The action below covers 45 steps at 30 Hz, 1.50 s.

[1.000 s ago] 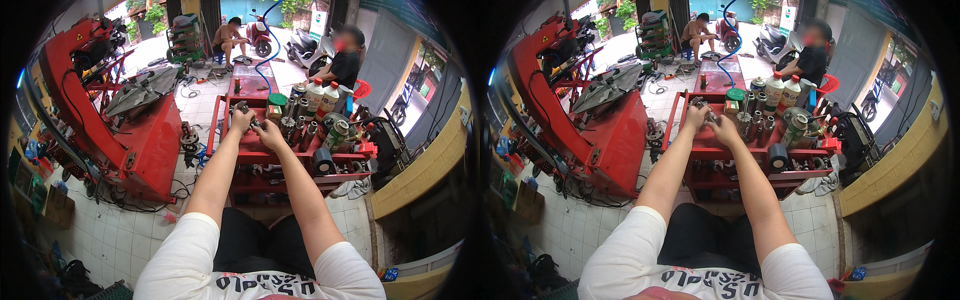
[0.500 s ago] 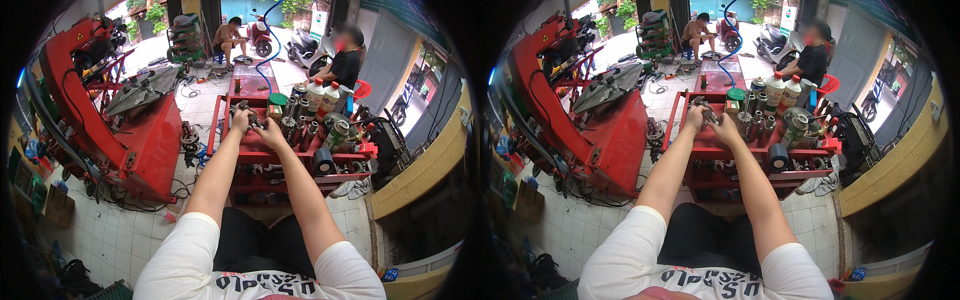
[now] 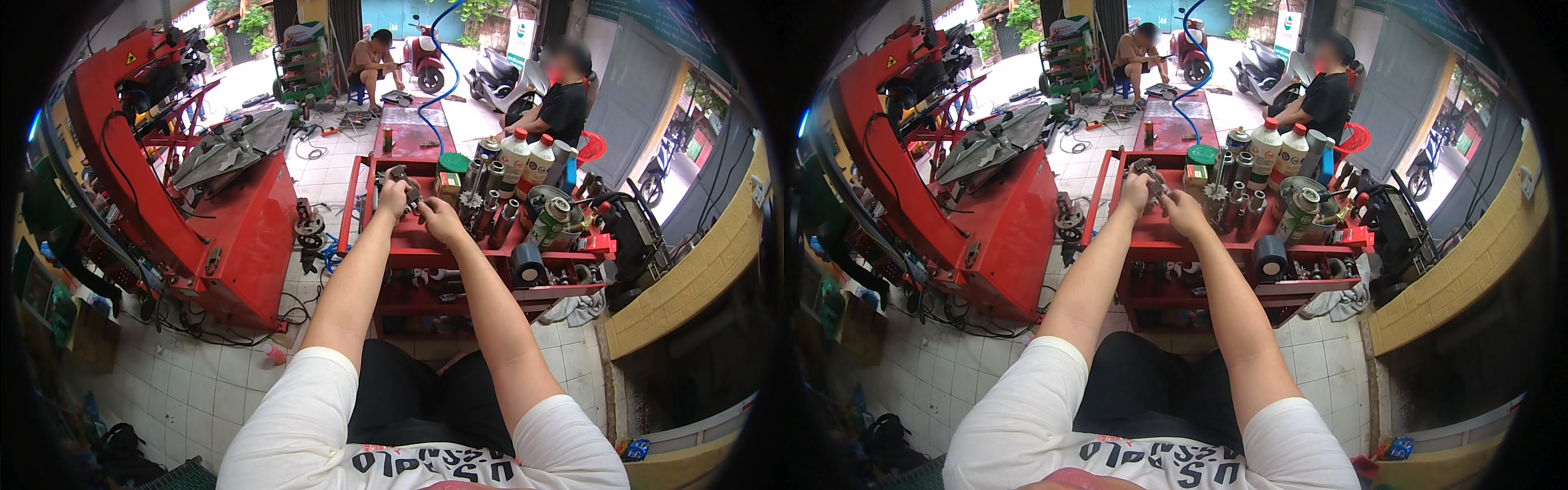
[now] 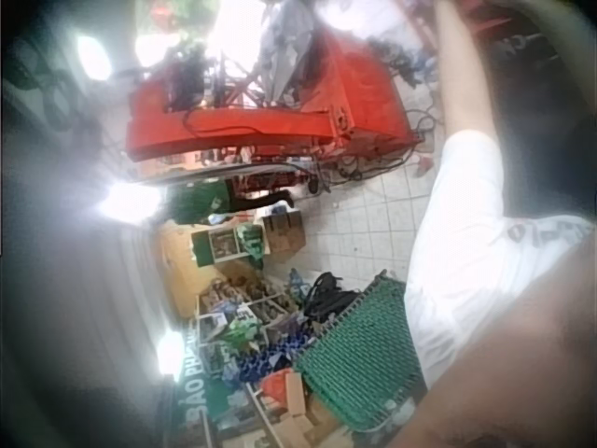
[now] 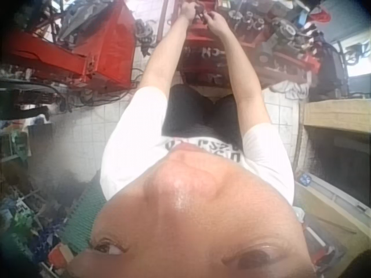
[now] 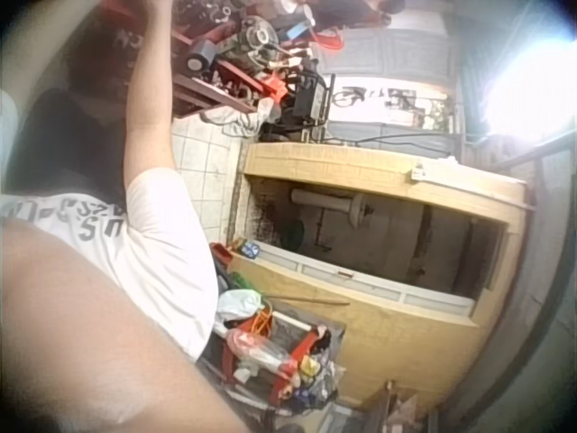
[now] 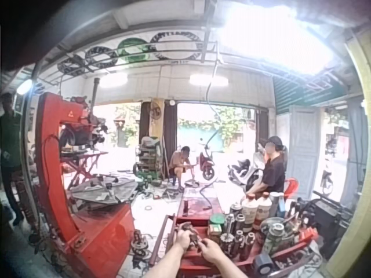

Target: The person sits at a red tool cart in a workshop and assembles small mechanical components. They use a wrench to tighten a bolt on a metal assembly, then pick up and inspect other parts before continuing to manipulate the assembly with their hands.

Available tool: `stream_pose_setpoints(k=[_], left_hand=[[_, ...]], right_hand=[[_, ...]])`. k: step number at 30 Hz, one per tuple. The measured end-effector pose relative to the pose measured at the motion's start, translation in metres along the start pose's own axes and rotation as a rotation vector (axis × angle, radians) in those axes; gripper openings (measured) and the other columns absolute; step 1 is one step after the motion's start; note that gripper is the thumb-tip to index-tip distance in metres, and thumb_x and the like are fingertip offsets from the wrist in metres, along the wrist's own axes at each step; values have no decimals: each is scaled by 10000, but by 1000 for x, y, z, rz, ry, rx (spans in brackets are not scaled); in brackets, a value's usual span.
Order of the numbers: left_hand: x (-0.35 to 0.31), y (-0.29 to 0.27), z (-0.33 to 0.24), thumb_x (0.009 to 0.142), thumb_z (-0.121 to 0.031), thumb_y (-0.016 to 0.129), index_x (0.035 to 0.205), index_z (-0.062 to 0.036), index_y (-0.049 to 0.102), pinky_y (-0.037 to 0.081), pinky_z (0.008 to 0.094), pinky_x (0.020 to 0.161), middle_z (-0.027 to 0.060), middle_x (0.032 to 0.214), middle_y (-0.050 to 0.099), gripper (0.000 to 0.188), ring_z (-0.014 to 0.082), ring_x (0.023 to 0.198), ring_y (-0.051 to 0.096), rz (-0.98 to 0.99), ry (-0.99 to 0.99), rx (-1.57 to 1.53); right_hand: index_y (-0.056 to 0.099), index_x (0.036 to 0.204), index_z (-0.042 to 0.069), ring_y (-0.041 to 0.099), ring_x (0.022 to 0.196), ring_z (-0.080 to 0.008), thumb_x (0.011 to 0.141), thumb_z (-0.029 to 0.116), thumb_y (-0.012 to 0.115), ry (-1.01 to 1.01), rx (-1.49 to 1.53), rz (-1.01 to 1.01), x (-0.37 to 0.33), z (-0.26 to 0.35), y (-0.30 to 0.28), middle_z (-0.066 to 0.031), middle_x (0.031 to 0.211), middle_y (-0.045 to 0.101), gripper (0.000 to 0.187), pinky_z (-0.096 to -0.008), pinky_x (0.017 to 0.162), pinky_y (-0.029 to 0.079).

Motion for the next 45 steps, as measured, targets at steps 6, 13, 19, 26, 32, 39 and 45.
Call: stream_pose_setpoints(k=[6,13,19,26,32,39,45], left_hand=[[0,4,1,821,-26,461,1338,-76,427,564,378,678,150,910,666,521,265,726,673,13,-14,-11],[3,5,-1,796,-18,466,1290,-54,448,561,366,681,142,906,658,496,244,740,657,-4,27,35],[4,11,7,823,-25,477,1324,-77,448,588,410,713,153,900,668,505,283,749,687,-21,-81,-74],[16,-11,11,818,71,398,1229,-82,445,589,561,839,132,976,582,441,284,872,640,-207,-100,-588],[25,-25,25,836,34,399,1058,-11,521,559,556,932,137,978,587,257,277,908,635,-159,-237,-652],[25,-16,26,818,25,397,972,-8,532,542,543,975,130,969,588,207,285,953,623,-92,-269,-661],[20,-15,18,794,50,404,1019,-40,522,546,555,955,104,962,588,270,267,935,625,-124,-239,-700]], right_hand=[[588,1018,-35,605,621,-150,924,256,773,-92,-85,-101,2,-7,-3,-74,758,673,358,-340,589,491],[612,1021,-29,594,600,-120,1000,216,669,34,42,8,-3,2,-4,-71,771,697,253,-304,569,484],[615,1173,-26,586,586,-109,1009,207,652,35,76,26,-2,-4,-11,-66,837,705,288,-290,551,485],[593,1217,-24,659,791,-161,895,185,793,-105,-4,-53,-3,4,-13,-110,1019,717,434,-323,740,538],[637,1137,-7,700,902,-256,851,218,811,-196,-69,-122,-9,20,-9,-151,984,733,404,-374,827,541],[660,1078,-19,685,849,-224,969,219,694,-168,-77,-121,-12,23,-14,-155,928,741,264,-357,794,524],[647,1094,-37,701,867,-187,986,197,665,-51,-72,-55,-3,8,-7,-134,931,737,258,-345,782,528]])
Point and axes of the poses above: each hand's wrist, its own x-axis towards the middle knuckle, its own y-axis out of the palm, z = x × y, the point moved 5 cm from there along x, towards the middle knuckle
